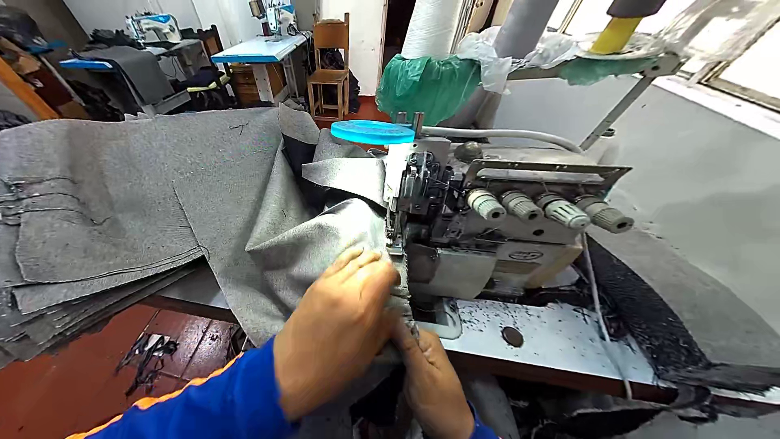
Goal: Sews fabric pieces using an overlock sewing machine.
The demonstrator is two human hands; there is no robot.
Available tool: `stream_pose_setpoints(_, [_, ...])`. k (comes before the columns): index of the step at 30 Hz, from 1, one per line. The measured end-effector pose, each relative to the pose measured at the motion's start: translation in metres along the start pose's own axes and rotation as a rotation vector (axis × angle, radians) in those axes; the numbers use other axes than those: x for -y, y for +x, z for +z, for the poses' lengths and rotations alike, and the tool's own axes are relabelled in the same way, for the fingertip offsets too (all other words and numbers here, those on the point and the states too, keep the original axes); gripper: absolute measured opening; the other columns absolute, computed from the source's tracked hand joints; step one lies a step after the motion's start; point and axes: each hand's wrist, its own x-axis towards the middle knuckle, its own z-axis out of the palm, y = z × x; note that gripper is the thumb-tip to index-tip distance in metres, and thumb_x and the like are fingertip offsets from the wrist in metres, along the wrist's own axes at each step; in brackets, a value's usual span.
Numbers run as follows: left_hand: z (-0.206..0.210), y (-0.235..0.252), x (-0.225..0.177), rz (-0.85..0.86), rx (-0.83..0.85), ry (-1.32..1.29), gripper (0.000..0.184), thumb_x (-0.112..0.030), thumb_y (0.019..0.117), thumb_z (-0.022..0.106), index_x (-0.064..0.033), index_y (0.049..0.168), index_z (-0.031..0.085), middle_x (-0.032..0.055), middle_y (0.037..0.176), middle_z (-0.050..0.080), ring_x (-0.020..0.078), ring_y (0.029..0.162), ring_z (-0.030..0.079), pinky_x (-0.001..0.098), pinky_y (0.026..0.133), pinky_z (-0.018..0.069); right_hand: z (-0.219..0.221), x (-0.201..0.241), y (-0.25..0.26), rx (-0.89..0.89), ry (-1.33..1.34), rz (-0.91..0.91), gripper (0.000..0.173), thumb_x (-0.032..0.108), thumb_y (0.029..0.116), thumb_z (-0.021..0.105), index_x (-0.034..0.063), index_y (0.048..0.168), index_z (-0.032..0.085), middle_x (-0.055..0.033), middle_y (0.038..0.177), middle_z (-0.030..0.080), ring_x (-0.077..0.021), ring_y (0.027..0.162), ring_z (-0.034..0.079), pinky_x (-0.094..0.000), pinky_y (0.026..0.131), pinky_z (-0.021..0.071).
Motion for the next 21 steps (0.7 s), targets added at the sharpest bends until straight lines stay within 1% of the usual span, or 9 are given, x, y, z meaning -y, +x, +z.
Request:
stream_pose_setpoints(2, [-0.007, -0.015, -0.009, 0.080, -0.014, 0.001, 0.045, -0.045, 0.1038, 0.053, -0.0037, 0.114, 0.067, 0.0118, 0.115, 0.074, 0.0253, 0.118, 0.069, 0.0428, 0.107, 0.0512, -0.003, 0.000, 0.003, 0.027, -0.083, -0.016, 0.035, 0.023, 0.1101, 0.043, 0.0103, 0.091, 0.069, 0.0104, 0.080, 0.071, 0.0043, 0.078, 0.068, -0.0198, 0.076, 0.0587])
stream_pose_setpoints(4, [-0.006, -0.030, -0.008, 0.185, -0.007, 0.058, 0.060, -0.058, 0.0992, 0.053, -0.0038, 0.121, 0.063, 0.0150, 0.125, 0.071, 0.0273, 0.124, 0.066, 0.0414, 0.111, 0.0467, -0.003, -0.002, 0.005, 0.030, -0.218, -0.077, 0.037, 0.024, 0.1090, 0.045, 0.0070, 0.083, 0.065, 0.0099, 0.071, 0.065, 0.0071, 0.070, 0.063, -0.0158, 0.067, 0.0552])
stream_pose_setpoints(6, [-0.001, -0.040, 0.000, 0.263, 0.013, 0.118, 0.069, -0.062, 0.0951, 0.057, -0.0026, 0.130, 0.059, 0.0161, 0.133, 0.068, 0.0276, 0.130, 0.062, 0.0401, 0.115, 0.0425, 0.000, -0.005, 0.007, -0.010, -0.326, -0.141, 0.039, 0.024, 0.1072, 0.047, 0.0053, 0.077, 0.062, 0.0083, 0.067, 0.061, 0.0089, 0.066, 0.060, -0.0128, 0.063, 0.0514])
stream_pose_setpoints(8, [0.001, -0.043, 0.010, 0.299, 0.035, 0.155, 0.069, -0.055, 0.0930, 0.065, -0.0020, 0.136, 0.056, 0.0161, 0.138, 0.065, 0.0275, 0.134, 0.059, 0.0403, 0.117, 0.0403, 0.004, -0.006, 0.007, -0.072, -0.414, -0.186, 0.038, 0.020, 0.1054, 0.048, 0.0034, 0.075, 0.064, 0.0063, 0.065, 0.061, 0.0090, 0.064, 0.059, -0.0118, 0.062, 0.0505])
stream_pose_setpoints(9, [0.001, -0.042, 0.014, 0.316, 0.047, 0.183, 0.062, -0.045, 0.0956, 0.065, -0.0023, 0.138, 0.054, 0.0153, 0.139, 0.064, 0.0267, 0.135, 0.058, 0.0397, 0.118, 0.0398, 0.006, -0.006, 0.008, -0.100, -0.457, -0.204, 0.038, 0.021, 0.1049, 0.048, 0.0037, 0.074, 0.063, 0.0061, 0.063, 0.060, 0.0090, 0.063, 0.058, -0.0113, 0.061, 0.0491])
stream_pose_setpoints(11, [0.002, -0.038, 0.021, 0.352, 0.051, 0.246, 0.040, -0.017, 0.1021, 0.057, -0.0024, 0.139, 0.055, 0.0128, 0.137, 0.067, 0.0243, 0.134, 0.059, 0.0387, 0.117, 0.0406, 0.009, -0.007, 0.010, -0.147, -0.528, -0.222, 0.038, 0.020, 0.1033, 0.047, 0.0040, 0.072, 0.062, 0.0051, 0.060, 0.057, 0.0070, 0.058, 0.055, -0.0124, 0.056, 0.0469])
stream_pose_setpoints(13, [0.004, -0.031, 0.027, 0.391, 0.038, 0.289, 0.033, -0.002, 0.1047, 0.048, -0.0028, 0.136, 0.059, 0.0106, 0.132, 0.070, 0.0224, 0.130, 0.063, 0.0375, 0.114, 0.0449, 0.012, -0.009, 0.014, -0.177, -0.573, -0.226, 0.037, 0.017, 0.1028, 0.046, 0.0042, 0.072, 0.062, 0.0036, 0.058, 0.056, 0.0024, 0.051, 0.055, -0.0162, 0.049, 0.0479])
stream_pose_setpoints(17, [0.002, -0.012, 0.044, 0.452, 0.021, 0.209, 0.026, -0.002, 0.1048, 0.049, -0.0011, 0.125, 0.066, 0.0108, 0.120, 0.075, 0.0211, 0.118, 0.070, 0.0361, 0.109, 0.0510, 0.017, -0.010, 0.025, -0.252, -0.657, -0.262, 0.040, 0.019, 0.1027, 0.045, 0.0061, 0.068, 0.060, 0.0045, 0.054, 0.050, 0.0009, 0.048, 0.050, -0.0170, 0.048, 0.0428])
stream_pose_setpoints(21, [0.006, 0.002, 0.059, 0.452, 0.031, 0.143, 0.024, 0.001, 0.1013, 0.052, -0.0035, 0.115, 0.072, 0.0091, 0.115, 0.076, 0.0209, 0.116, 0.071, 0.0357, 0.107, 0.0524, 0.018, -0.011, 0.029, -0.183, -0.657, -0.251, 0.045, 0.019, 0.1047, 0.042, 0.0077, 0.064, 0.057, 0.0042, 0.051, 0.051, -0.0014, 0.046, 0.053, -0.0195, 0.045, 0.0459])
